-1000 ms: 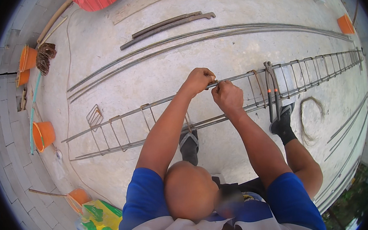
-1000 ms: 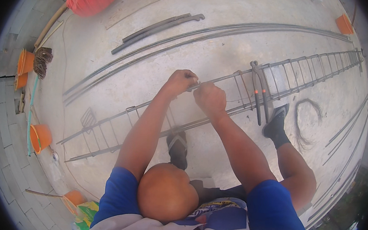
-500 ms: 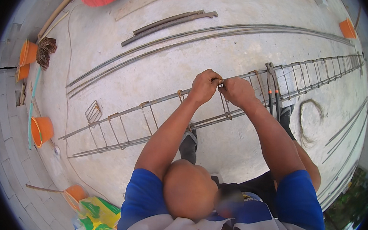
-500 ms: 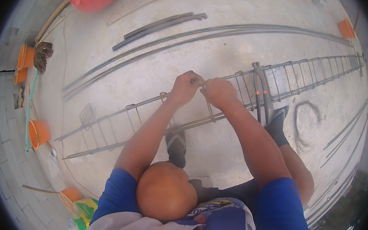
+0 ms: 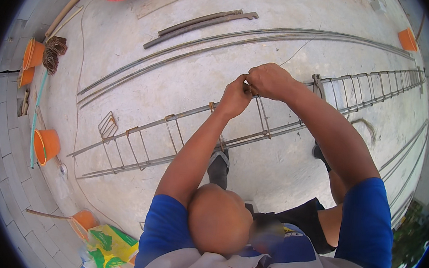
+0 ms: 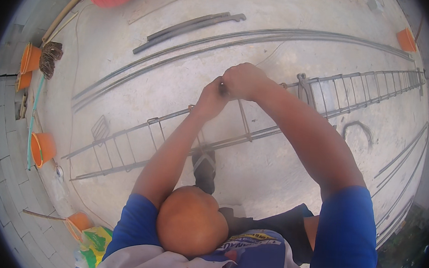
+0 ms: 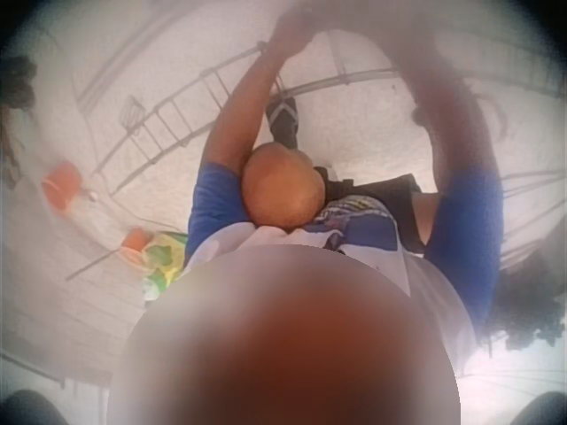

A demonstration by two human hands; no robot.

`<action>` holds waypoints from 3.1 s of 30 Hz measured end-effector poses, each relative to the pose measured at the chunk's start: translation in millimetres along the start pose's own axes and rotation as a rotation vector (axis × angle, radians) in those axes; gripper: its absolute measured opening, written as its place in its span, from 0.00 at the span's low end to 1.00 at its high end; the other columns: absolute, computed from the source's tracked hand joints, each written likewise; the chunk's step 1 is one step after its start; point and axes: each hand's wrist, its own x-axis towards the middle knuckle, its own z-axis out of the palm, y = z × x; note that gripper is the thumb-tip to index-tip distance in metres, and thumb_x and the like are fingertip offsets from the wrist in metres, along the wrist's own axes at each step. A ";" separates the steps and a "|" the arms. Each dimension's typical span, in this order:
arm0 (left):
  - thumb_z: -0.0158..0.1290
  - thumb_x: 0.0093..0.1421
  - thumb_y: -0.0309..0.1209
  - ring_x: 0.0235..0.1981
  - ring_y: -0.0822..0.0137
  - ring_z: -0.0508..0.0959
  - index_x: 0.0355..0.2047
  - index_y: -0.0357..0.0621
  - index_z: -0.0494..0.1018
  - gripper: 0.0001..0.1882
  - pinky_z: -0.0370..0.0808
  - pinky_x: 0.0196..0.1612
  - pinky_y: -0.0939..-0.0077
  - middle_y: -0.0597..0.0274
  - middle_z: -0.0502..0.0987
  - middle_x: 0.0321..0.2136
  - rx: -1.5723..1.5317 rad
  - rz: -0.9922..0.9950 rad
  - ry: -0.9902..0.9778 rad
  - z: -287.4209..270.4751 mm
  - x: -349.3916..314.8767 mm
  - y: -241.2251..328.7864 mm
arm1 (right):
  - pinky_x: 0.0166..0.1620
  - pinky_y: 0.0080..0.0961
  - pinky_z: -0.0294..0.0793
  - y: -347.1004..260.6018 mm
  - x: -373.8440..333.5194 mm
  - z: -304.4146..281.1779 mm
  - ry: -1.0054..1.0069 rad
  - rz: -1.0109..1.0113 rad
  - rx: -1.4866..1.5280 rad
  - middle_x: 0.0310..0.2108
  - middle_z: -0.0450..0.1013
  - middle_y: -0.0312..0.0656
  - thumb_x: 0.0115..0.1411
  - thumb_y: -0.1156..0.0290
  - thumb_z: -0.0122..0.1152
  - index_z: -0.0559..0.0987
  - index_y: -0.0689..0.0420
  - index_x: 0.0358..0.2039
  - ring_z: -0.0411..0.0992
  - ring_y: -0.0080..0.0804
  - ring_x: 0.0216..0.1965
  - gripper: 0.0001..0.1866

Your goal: The person assembles a metal ladder frame on a rooftop by wrapping wire around the joints and twisting it with pliers. The person repeatedly picks up wire, wraps it around the ladder rungs, and uses pliers to tighten the connections.

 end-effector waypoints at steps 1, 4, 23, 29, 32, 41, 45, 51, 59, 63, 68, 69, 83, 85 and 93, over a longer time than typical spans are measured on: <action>0.47 0.56 0.20 0.35 0.60 0.81 0.50 0.32 0.67 0.20 0.75 0.41 0.72 0.49 0.81 0.32 0.021 -0.023 -0.010 -0.5 1.6 -2.1 | 0.37 0.37 0.76 1.3 5.6 4.6 0.009 0.002 0.024 0.28 0.78 0.45 0.51 0.67 0.60 0.83 0.54 0.27 0.78 0.42 0.33 0.07; 0.52 0.57 0.28 0.30 0.67 0.79 0.50 0.32 0.68 0.21 0.74 0.36 0.73 0.52 0.81 0.31 -0.185 -0.051 -0.027 1.6 4.5 -8.0 | 0.36 0.37 0.77 18.3 10.8 24.4 0.124 0.072 0.112 0.29 0.78 0.45 0.50 0.68 0.60 0.83 0.54 0.28 0.78 0.41 0.33 0.07; 0.54 0.58 0.32 0.27 0.66 0.77 0.40 0.32 0.75 0.14 0.75 0.34 0.73 0.56 0.79 0.28 -0.210 -0.133 -0.108 -2.1 7.5 -7.1 | 0.48 0.41 0.70 -20.4 -31.9 -7.6 0.497 -0.070 0.041 0.42 0.72 0.50 0.52 0.65 0.61 0.79 0.56 0.42 0.70 0.47 0.46 0.17; 0.52 0.61 0.37 0.30 0.64 0.79 0.36 0.32 0.76 0.17 0.78 0.33 0.72 0.53 0.80 0.31 -0.156 -0.184 -0.053 1.4 10.6 5.4 | 0.43 0.43 0.73 4.2 -163.5 31.9 0.162 0.930 0.186 0.45 0.66 0.58 0.50 0.55 0.70 0.62 0.60 0.61 0.71 0.55 0.42 0.42; 0.50 0.62 0.37 0.31 0.64 0.80 0.35 0.32 0.76 0.16 0.78 0.30 0.69 0.53 0.80 0.31 -0.244 -0.242 -0.033 8.0 17.2 -4.4 | 0.42 0.46 0.74 7.0 -189.9 72.7 0.090 0.969 0.276 0.48 0.65 0.57 0.50 0.54 0.70 0.53 0.56 0.65 0.72 0.58 0.44 0.48; 0.51 0.62 0.39 0.37 0.65 0.80 0.38 0.36 0.76 0.16 0.78 0.32 0.71 0.55 0.80 0.35 -0.268 -0.198 -0.156 0.8 19.8 -12.4 | 0.43 0.44 0.74 27.3 -188.4 72.2 0.127 0.871 0.456 0.45 0.70 0.61 0.48 0.67 0.64 0.57 0.63 0.60 0.74 0.57 0.42 0.41; 0.55 0.58 0.37 0.44 0.58 0.78 0.45 0.43 0.76 0.16 0.76 0.44 0.66 0.54 0.79 0.42 -0.003 -0.031 -0.270 -10.2 11.3 -17.5 | 0.37 0.37 0.74 44.4 -184.7 47.8 0.001 1.125 0.820 0.34 0.75 0.53 0.50 0.67 0.60 0.71 0.65 0.46 0.76 0.43 0.33 0.24; 0.57 0.56 0.34 0.46 0.51 0.77 0.49 0.50 0.75 0.19 0.74 0.50 0.62 0.52 0.78 0.44 0.340 0.062 -0.241 1.5 1.5 -14.5 | 0.36 0.33 0.73 21.3 -185.1 -7.9 -0.142 0.887 0.891 0.31 0.73 0.46 0.56 0.71 0.54 0.73 0.61 0.49 0.74 0.34 0.30 0.19; 0.57 0.56 0.33 0.43 0.52 0.78 0.44 0.49 0.78 0.15 0.74 0.48 0.61 0.53 0.80 0.40 0.363 0.079 -0.184 6.8 4.4 -18.0 | 0.49 0.42 0.73 10.1 -123.7 -62.9 -0.273 0.453 -0.183 0.45 0.70 0.48 0.52 0.83 0.52 0.66 0.52 0.61 0.71 0.44 0.49 0.33; 0.58 0.55 0.33 0.43 0.53 0.78 0.43 0.49 0.79 0.14 0.75 0.47 0.62 0.53 0.80 0.39 0.371 0.080 -0.185 5.5 6.4 -19.0 | 0.52 0.44 0.72 9.2 -88.1 -82.8 -0.339 0.344 -0.357 0.52 0.65 0.46 0.54 0.82 0.54 0.65 0.51 0.61 0.64 0.42 0.56 0.33; 0.58 0.54 0.34 0.42 0.53 0.79 0.42 0.49 0.79 0.14 0.75 0.47 0.62 0.53 0.80 0.38 0.351 0.071 -0.191 4.7 6.3 -18.6 | 0.50 0.44 0.69 13.5 -69.6 -77.8 -0.242 0.163 -0.577 0.49 0.67 0.43 0.56 0.73 0.58 0.70 0.53 0.56 0.65 0.40 0.54 0.25; 0.58 0.54 0.34 0.42 0.53 0.79 0.42 0.50 0.80 0.14 0.75 0.46 0.62 0.53 0.80 0.37 0.358 0.066 -0.195 5.2 7.2 -18.6 | 0.50 0.44 0.69 14.8 -68.0 -77.1 -0.241 0.165 -0.573 0.49 0.67 0.43 0.56 0.72 0.58 0.71 0.53 0.56 0.65 0.40 0.54 0.24; 0.58 0.53 0.36 0.42 0.55 0.78 0.40 0.54 0.80 0.13 0.75 0.46 0.62 0.56 0.80 0.37 0.389 0.025 -0.200 7.8 13.0 -23.1 | 0.57 0.45 0.66 5.2 -25.0 -92.8 -0.371 0.210 -0.556 0.42 0.75 0.40 0.55 0.74 0.60 0.80 0.53 0.44 0.68 0.37 0.56 0.14; 0.58 0.53 0.37 0.43 0.55 0.78 0.41 0.54 0.80 0.13 0.75 0.47 0.62 0.56 0.80 0.38 0.380 0.026 -0.205 6.9 13.0 -23.7 | 0.51 0.41 0.70 1.8 -20.3 -96.9 -0.396 0.121 -0.700 0.35 0.77 0.38 0.53 0.74 0.62 0.82 0.54 0.34 0.73 0.35 0.49 0.08; 0.59 0.51 0.38 0.46 0.55 0.77 0.45 0.54 0.78 0.18 0.73 0.50 0.61 0.57 0.79 0.41 0.348 -0.028 -0.259 2.7 15.3 -20.1 | 0.31 0.32 0.77 -3.9 30.4 -129.3 -0.848 0.232 -0.407 0.28 0.79 0.46 0.44 0.67 0.74 0.82 0.63 0.31 0.79 0.37 0.28 0.16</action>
